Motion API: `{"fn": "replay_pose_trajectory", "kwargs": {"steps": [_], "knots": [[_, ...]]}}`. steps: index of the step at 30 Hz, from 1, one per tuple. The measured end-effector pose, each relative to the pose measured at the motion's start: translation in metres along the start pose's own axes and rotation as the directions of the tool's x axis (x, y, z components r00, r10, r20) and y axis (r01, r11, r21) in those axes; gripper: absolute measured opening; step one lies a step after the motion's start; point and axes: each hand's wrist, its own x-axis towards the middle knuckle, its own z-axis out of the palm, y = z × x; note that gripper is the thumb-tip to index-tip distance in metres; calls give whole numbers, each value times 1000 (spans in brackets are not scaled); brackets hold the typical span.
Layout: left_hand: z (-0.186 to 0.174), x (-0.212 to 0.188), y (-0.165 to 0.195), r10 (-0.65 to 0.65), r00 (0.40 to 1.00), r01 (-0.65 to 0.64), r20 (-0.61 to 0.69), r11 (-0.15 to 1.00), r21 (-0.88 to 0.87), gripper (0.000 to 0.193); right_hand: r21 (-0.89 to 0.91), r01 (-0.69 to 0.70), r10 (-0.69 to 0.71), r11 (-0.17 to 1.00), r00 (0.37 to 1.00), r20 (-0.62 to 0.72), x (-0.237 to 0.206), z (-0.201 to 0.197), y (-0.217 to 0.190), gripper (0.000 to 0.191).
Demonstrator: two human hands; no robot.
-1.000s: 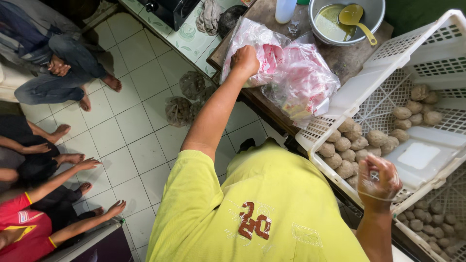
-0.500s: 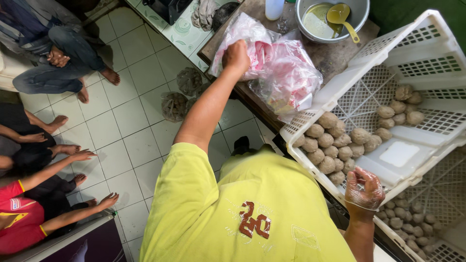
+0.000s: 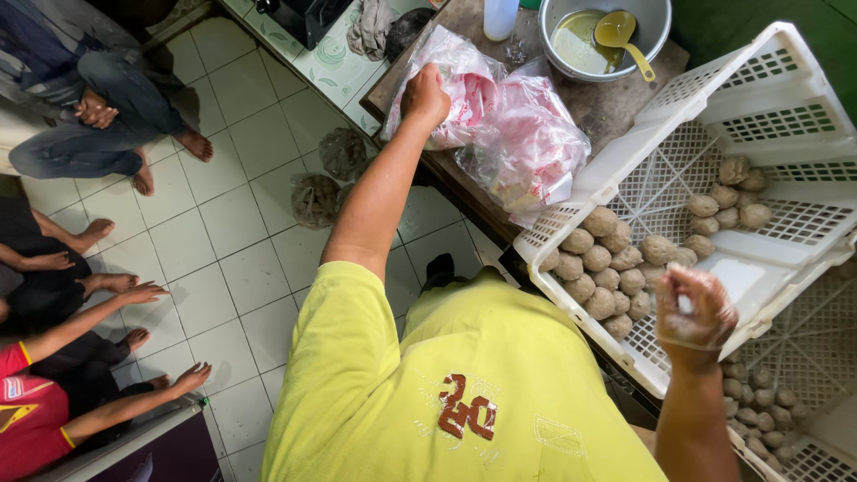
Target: The person picks round meatballs by hand from a plastic crate and places them into a clear plastic bag, repeating to fill the bag. They open and adjust the bag, gather filled bags, and set them on the work table beside other packed bags.
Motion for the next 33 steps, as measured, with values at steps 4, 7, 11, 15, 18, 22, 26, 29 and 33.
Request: {"fn": "replay_pose_trajectory", "kwargs": {"steps": [4,7,11,15,18,22,26,29,33], "knots": [[0,0,-3,15,1000,-16,-21,999,-44,14,140,276,-262,951,959,-109,92,19,-34,21],[0,-1,-6,-13,999,12,-29,998,-57,16,235,414,-402,880,910,-98,172,55,-83,18],[-1,-3,-13,69,994,-79,-84,990,-121,12,295,306,-391,905,873,292,269,144,-143,9],[2,-2,-17,27,993,-50,-116,978,-202,7,59,324,-298,944,763,573,314,229,-170,15],[6,0,-22,59,984,-99,-167,964,-248,9,-16,346,-254,938,718,648,324,270,-174,24],[10,2,-33,124,973,-165,-194,963,-213,7,-19,325,-234,946,718,655,325,296,-178,21],[13,-5,-42,151,981,-168,-119,974,-151,25,-88,382,-206,920,662,720,327,306,-176,19],[11,-10,-38,156,977,-151,-143,988,45,45,-81,361,-191,929,655,731,334,305,-170,21],[8,-12,-34,190,977,-164,-93,959,231,56,-138,432,-161,891,585,795,342,304,-163,17]]}}
